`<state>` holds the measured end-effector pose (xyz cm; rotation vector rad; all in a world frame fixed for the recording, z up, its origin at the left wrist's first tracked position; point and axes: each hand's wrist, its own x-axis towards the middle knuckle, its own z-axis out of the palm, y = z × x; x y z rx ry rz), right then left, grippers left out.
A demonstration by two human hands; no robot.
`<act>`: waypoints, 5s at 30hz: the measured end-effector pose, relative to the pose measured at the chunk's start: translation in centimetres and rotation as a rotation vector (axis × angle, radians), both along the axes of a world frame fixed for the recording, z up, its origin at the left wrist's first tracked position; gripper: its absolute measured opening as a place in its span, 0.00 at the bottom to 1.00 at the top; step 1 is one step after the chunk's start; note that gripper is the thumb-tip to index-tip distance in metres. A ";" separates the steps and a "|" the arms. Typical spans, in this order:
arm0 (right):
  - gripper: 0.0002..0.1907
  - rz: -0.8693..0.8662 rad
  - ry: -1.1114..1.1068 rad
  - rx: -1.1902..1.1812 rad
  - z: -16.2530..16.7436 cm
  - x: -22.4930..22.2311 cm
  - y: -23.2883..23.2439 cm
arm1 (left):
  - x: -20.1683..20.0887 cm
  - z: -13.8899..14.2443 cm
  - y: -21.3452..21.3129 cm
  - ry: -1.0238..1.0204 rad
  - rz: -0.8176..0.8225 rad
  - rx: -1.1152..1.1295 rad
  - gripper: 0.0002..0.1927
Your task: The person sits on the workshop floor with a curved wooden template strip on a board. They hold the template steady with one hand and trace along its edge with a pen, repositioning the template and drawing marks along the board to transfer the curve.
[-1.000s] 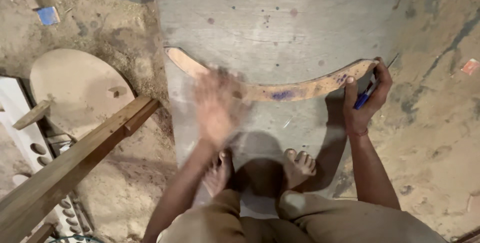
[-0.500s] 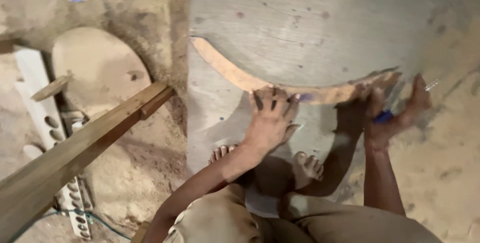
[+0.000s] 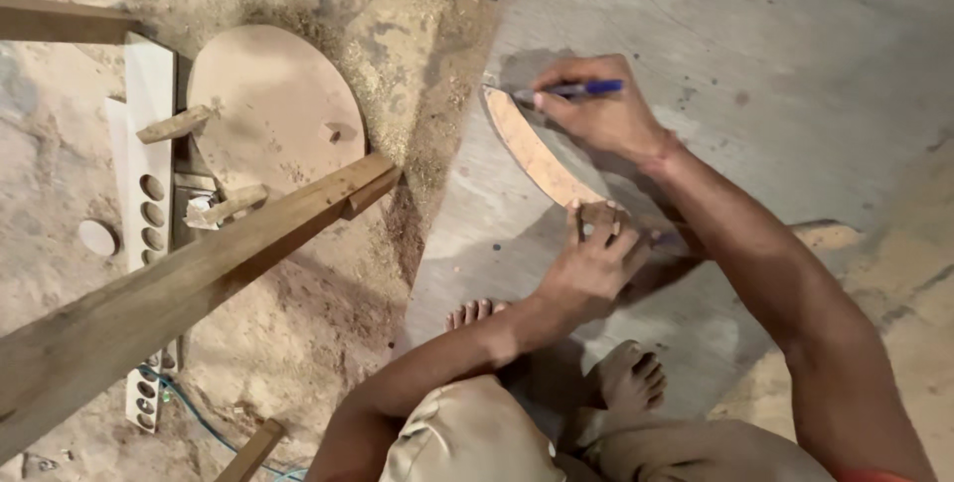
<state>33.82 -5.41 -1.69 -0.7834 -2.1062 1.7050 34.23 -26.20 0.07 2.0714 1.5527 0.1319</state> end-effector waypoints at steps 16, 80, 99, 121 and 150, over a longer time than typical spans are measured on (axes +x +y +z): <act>0.07 0.117 -0.034 0.128 -2.6 -3.4 0.7 | -0.5 -0.5 -0.5 -0.111 0.068 0.111 0.40; 0.09 -0.144 -0.781 0.249 4.9 43.4 1.9 | 4.4 2.5 1.5 0.087 0.012 0.060 0.37; 0.08 -1.164 -0.231 0.242 1.7 37.8 -12.8 | 3.3 4.9 11.5 0.806 -1.134 -0.080 0.38; 0.12 -0.582 -0.285 0.646 1.4 21.6 -21.4 | -0.6 0.3 16.0 0.362 -1.223 0.073 0.12; 0.16 -0.294 -0.270 1.111 -2.7 -10.0 -13.2 | -3.1 -0.2 14.9 0.152 -1.042 0.041 0.12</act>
